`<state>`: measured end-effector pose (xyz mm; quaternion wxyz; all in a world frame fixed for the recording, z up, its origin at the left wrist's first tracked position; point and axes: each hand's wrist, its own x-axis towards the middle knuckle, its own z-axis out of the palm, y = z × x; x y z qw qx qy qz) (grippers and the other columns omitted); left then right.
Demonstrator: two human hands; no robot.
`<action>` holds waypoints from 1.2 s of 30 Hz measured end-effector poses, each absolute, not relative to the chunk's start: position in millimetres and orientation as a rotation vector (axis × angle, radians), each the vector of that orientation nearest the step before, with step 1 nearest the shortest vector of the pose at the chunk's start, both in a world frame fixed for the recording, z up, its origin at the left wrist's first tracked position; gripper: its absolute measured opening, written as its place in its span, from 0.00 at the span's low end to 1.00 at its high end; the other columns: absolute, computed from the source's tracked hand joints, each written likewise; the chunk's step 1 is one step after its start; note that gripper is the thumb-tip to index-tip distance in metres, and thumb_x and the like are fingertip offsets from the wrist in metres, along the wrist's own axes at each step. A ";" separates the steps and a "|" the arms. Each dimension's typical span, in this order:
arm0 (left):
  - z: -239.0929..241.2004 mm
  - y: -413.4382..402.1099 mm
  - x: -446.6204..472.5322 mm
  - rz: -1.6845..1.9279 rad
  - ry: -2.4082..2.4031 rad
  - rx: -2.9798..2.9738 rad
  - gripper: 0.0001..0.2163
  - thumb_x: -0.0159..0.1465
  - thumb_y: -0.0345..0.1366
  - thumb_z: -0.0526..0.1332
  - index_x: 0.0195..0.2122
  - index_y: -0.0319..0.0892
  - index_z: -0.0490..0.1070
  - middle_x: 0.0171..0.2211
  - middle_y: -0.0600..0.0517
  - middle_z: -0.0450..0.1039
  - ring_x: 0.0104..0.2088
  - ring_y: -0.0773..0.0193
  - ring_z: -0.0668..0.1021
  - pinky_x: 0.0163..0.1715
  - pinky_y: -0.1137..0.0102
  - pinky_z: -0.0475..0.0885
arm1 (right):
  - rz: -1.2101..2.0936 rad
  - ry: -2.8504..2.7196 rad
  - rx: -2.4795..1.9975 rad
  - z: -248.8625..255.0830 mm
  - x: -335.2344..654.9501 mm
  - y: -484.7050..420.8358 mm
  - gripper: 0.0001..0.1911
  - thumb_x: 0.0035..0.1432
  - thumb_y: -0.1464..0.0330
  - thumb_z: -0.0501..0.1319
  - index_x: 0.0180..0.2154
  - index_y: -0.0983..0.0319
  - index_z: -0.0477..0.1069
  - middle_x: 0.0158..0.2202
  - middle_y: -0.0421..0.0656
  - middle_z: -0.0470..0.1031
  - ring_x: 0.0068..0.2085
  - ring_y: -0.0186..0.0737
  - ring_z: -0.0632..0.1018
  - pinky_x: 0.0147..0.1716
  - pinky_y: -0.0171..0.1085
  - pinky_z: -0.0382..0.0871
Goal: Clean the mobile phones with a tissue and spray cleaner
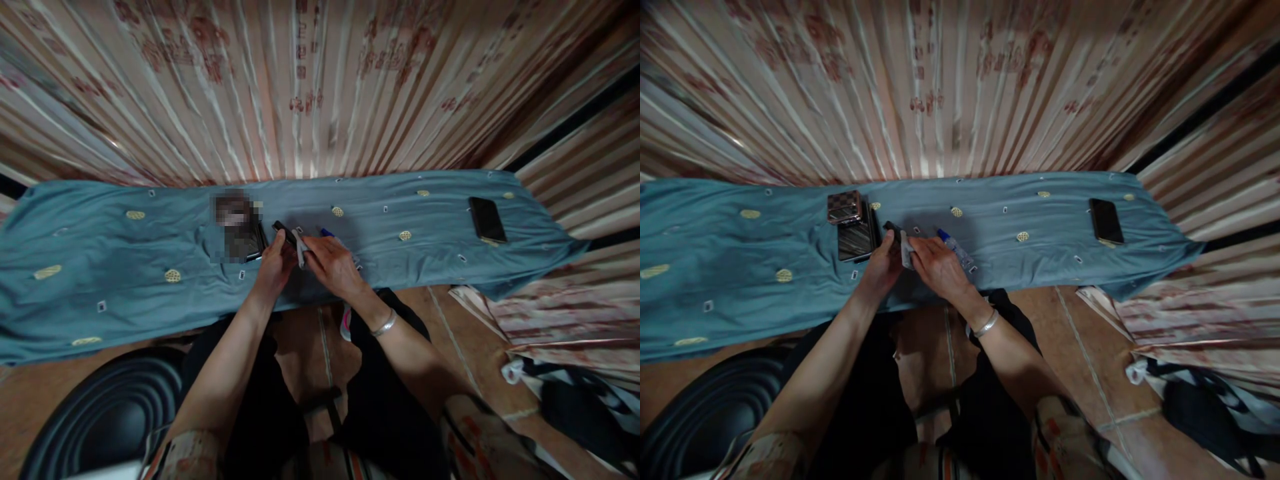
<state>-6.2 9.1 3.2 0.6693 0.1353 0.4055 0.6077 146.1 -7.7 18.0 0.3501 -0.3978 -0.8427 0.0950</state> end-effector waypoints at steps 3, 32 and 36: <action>4.2 8.6 -6.4 1.388 0.945 0.312 0.09 0.63 0.40 0.68 0.35 0.40 0.76 0.28 0.53 0.80 0.30 0.65 0.82 0.32 0.72 0.76 | 0.309 -2.176 -1.039 14.9 146.8 -8.1 0.22 0.71 0.69 0.52 0.63 0.63 0.68 0.56 0.52 0.79 0.55 0.48 0.79 0.58 0.50 0.74; 21.6 13.7 -17.0 1.505 0.877 0.290 0.04 0.68 0.34 0.60 0.39 0.45 0.74 0.31 0.55 0.79 0.30 0.68 0.79 0.38 0.73 0.75 | 0.915 -1.744 -1.073 6.3 143.6 3.8 0.19 0.65 0.68 0.55 0.53 0.59 0.78 0.40 0.41 0.84 0.43 0.43 0.82 0.46 0.41 0.77; 20.3 14.0 -14.4 1.462 0.890 0.304 0.06 0.68 0.37 0.61 0.36 0.43 0.76 0.31 0.53 0.80 0.33 0.65 0.80 0.40 0.71 0.75 | 0.898 -1.827 -1.081 4.8 137.9 -0.3 0.20 0.67 0.67 0.53 0.56 0.57 0.76 0.43 0.40 0.84 0.47 0.43 0.82 0.49 0.43 0.77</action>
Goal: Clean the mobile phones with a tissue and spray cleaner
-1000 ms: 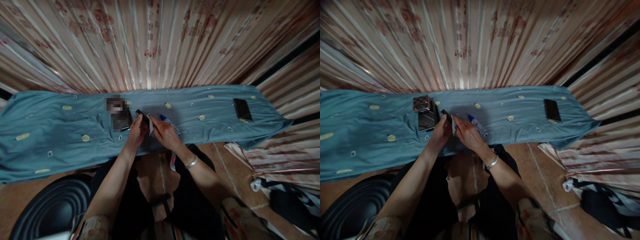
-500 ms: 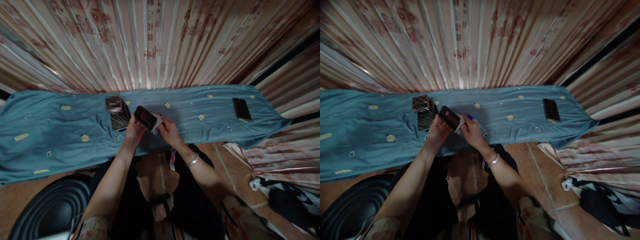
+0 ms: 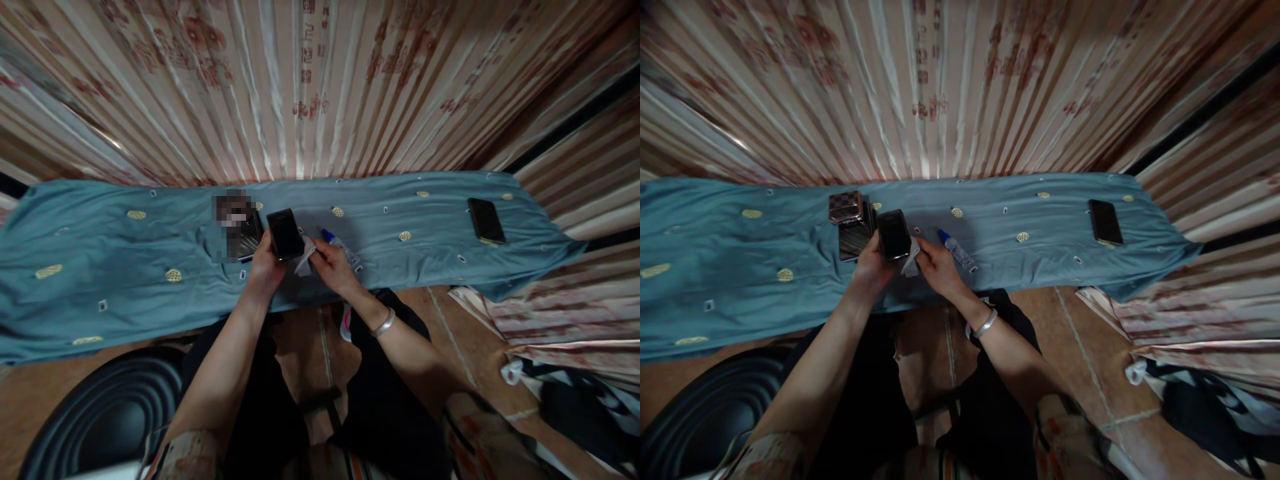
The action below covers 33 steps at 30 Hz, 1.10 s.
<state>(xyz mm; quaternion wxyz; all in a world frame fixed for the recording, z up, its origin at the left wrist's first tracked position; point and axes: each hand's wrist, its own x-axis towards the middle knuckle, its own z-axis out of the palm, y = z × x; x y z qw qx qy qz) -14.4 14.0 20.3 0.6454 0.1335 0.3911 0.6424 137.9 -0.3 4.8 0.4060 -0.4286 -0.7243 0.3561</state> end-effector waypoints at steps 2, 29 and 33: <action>18.7 13.7 -10.7 1.450 0.885 0.297 0.08 0.68 0.37 0.61 0.32 0.42 0.76 0.29 0.53 0.78 0.33 0.64 0.80 0.41 0.71 0.75 | 0.842 -1.843 -1.139 2.0 136.0 -0.6 0.19 0.68 0.66 0.53 0.56 0.57 0.76 0.43 0.41 0.84 0.47 0.43 0.83 0.50 0.43 0.77; 8.2 -15.2 11.3 1.254 0.883 0.239 0.06 0.68 0.35 0.60 0.37 0.42 0.77 0.35 0.50 0.81 0.42 0.60 0.82 0.45 0.69 0.75 | 0.395 -2.064 -1.107 1.3 123.2 9.8 0.30 0.67 0.76 0.46 0.67 0.63 0.63 0.66 0.50 0.69 0.70 0.47 0.64 0.70 0.56 0.59; 7.1 -13.5 10.5 1.351 0.901 0.236 0.08 0.68 0.32 0.58 0.35 0.42 0.76 0.32 0.51 0.80 0.41 0.64 0.81 0.45 0.72 0.74 | 0.424 -2.163 -1.041 5.4 119.8 2.4 0.29 0.67 0.76 0.46 0.68 0.67 0.62 0.68 0.54 0.65 0.71 0.47 0.62 0.71 0.54 0.57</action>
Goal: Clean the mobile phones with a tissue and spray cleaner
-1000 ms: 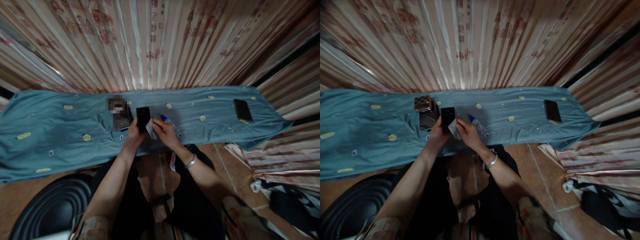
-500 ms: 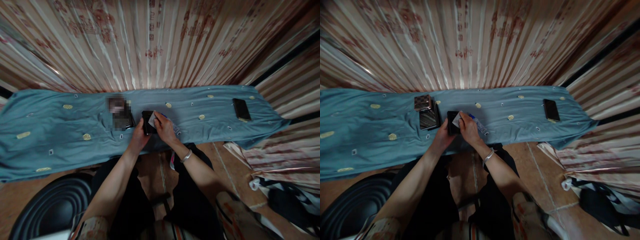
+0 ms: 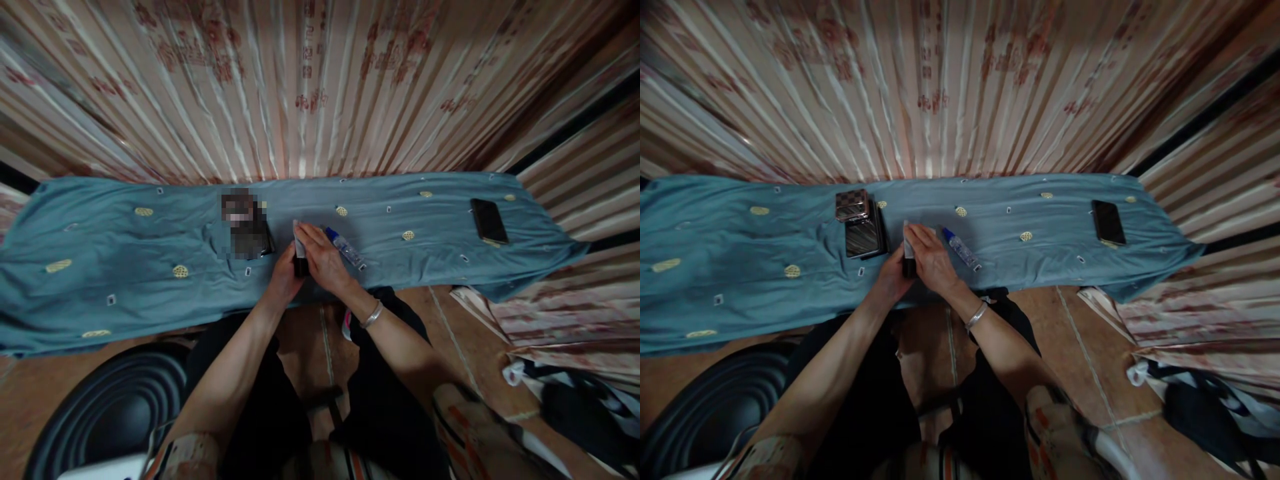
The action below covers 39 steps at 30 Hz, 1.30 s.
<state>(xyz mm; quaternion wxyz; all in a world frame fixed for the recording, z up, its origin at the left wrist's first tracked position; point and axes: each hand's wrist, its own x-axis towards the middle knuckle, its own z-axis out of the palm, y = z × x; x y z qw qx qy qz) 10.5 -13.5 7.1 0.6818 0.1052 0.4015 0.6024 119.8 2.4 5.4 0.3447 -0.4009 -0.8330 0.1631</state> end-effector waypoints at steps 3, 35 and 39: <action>9.8 -8.7 3.5 1.388 0.929 0.193 0.10 0.69 0.31 0.55 0.36 0.42 0.76 0.31 0.52 0.79 0.41 0.65 0.81 0.46 0.72 0.75 | 0.458 -2.193 -0.994 2.2 115.1 -5.1 0.30 0.67 0.77 0.46 0.68 0.64 0.62 0.69 0.52 0.64 0.72 0.45 0.61 0.72 0.53 0.57; 7.7 -33.7 -20.1 1.658 0.941 0.359 0.19 0.47 0.31 0.73 0.39 0.44 0.71 0.31 0.58 0.76 0.33 0.70 0.77 0.39 0.73 0.69 | 1.057 -1.466 -1.103 10.4 79.1 10.2 0.14 0.56 0.65 0.63 0.43 0.59 0.81 0.40 0.42 0.84 0.43 0.42 0.84 0.47 0.40 0.78; 8.0 -33.9 -25.3 1.665 0.925 0.335 0.20 0.47 0.34 0.74 0.39 0.44 0.71 0.31 0.58 0.76 0.32 0.69 0.78 0.39 0.72 0.71 | 1.133 -1.443 -1.076 12.3 71.8 0.0 0.15 0.55 0.64 0.64 0.44 0.59 0.80 0.39 0.41 0.84 0.41 0.41 0.83 0.43 0.38 0.79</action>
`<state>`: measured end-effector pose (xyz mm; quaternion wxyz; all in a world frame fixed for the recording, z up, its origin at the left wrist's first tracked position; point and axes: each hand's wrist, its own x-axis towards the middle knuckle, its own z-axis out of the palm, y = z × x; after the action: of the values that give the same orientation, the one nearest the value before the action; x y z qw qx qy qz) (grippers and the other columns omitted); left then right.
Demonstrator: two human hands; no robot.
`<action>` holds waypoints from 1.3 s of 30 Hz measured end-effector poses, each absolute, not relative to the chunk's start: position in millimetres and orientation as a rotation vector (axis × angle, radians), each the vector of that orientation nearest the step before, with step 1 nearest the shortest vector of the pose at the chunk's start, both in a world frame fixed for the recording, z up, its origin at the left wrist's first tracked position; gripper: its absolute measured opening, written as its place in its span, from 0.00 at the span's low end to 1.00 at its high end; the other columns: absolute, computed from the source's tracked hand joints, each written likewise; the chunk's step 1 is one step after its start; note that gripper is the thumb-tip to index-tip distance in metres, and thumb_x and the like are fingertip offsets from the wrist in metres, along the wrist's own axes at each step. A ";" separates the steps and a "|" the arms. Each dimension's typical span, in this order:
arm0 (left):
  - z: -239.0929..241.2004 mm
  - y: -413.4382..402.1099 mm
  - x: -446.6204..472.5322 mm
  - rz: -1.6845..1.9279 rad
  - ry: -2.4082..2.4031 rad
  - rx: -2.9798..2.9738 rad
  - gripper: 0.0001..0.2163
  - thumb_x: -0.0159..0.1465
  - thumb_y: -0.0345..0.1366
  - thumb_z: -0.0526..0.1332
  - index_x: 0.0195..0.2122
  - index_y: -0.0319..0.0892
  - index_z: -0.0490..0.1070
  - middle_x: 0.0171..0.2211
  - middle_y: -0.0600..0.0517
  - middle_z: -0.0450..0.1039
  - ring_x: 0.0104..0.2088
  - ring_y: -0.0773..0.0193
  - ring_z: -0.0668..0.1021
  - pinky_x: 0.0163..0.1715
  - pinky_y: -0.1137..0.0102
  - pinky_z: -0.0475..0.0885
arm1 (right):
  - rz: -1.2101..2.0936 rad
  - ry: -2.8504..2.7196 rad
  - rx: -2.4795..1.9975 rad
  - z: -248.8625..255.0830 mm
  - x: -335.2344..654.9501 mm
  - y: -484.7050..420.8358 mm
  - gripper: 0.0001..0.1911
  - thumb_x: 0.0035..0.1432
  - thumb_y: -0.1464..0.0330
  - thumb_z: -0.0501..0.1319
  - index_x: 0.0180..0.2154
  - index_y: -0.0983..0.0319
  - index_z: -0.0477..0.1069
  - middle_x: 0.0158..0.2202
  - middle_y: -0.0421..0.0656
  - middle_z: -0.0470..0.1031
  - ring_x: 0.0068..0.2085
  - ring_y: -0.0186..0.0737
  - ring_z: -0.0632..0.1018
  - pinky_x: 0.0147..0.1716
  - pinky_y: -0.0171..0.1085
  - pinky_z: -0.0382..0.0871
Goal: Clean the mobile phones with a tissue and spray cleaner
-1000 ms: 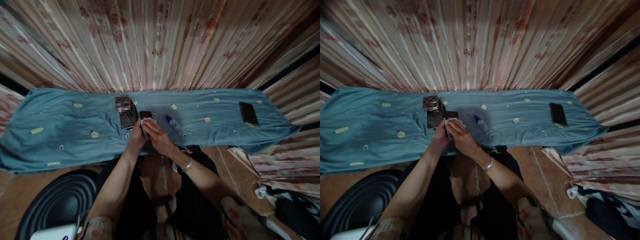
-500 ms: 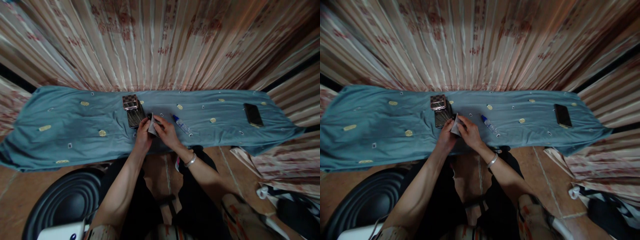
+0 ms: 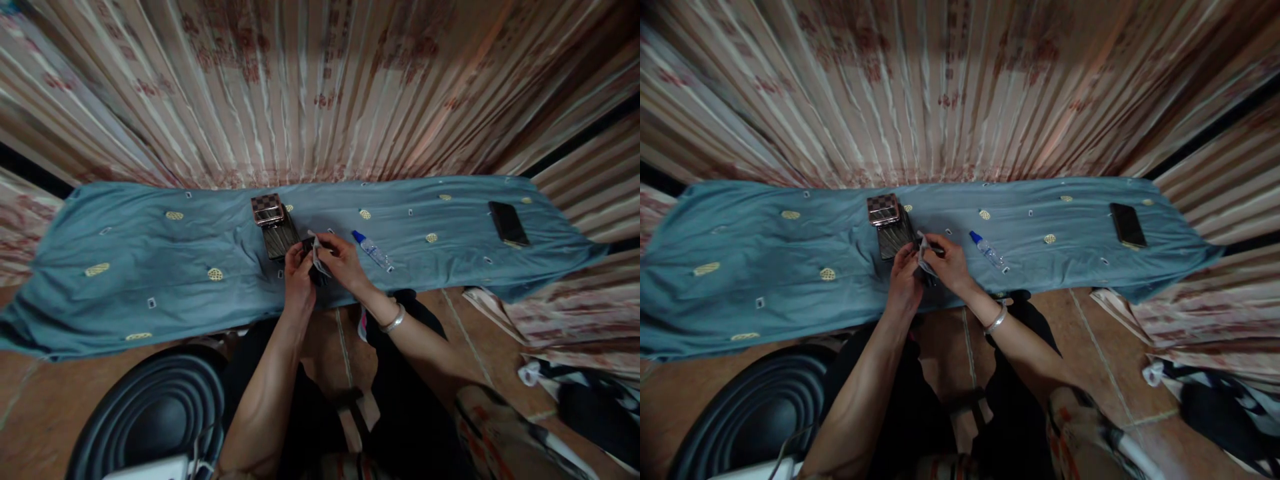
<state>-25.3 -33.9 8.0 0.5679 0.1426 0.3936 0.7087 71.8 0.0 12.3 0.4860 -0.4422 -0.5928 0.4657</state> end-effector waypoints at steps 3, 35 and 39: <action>12.4 -31.0 -29.0 1.690 0.922 0.258 0.18 0.48 0.32 0.73 0.39 0.44 0.71 0.32 0.57 0.77 0.32 0.69 0.78 0.39 0.72 0.71 | 1.129 -1.469 -1.067 14.7 68.4 -9.4 0.16 0.55 0.64 0.64 0.46 0.59 0.79 0.41 0.41 0.84 0.42 0.41 0.83 0.44 0.39 0.79; 53.0 -48.2 -26.9 1.482 0.802 -0.020 0.13 0.71 0.31 0.54 0.48 0.39 0.78 0.56 0.47 0.79 0.62 0.61 0.75 0.64 0.67 0.67 | 0.507 -2.127 -0.986 22.3 81.2 -16.2 0.26 0.74 0.62 0.46 0.68 0.58 0.62 0.67 0.49 0.68 0.69 0.46 0.67 0.70 0.55 0.60; 51.4 -46.1 -21.1 1.472 0.765 -0.024 0.13 0.70 0.30 0.55 0.50 0.38 0.78 0.56 0.45 0.78 0.63 0.60 0.74 0.65 0.66 0.65 | 0.531 -2.081 -1.053 15.5 86.6 -8.8 0.25 0.73 0.63 0.47 0.67 0.58 0.63 0.66 0.48 0.70 0.68 0.46 0.68 0.69 0.55 0.61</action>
<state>-21.1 -46.1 51.4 0.6753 -0.0106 0.3400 0.6545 86.6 -8.8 15.5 0.3663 -0.4095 -0.8096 0.2065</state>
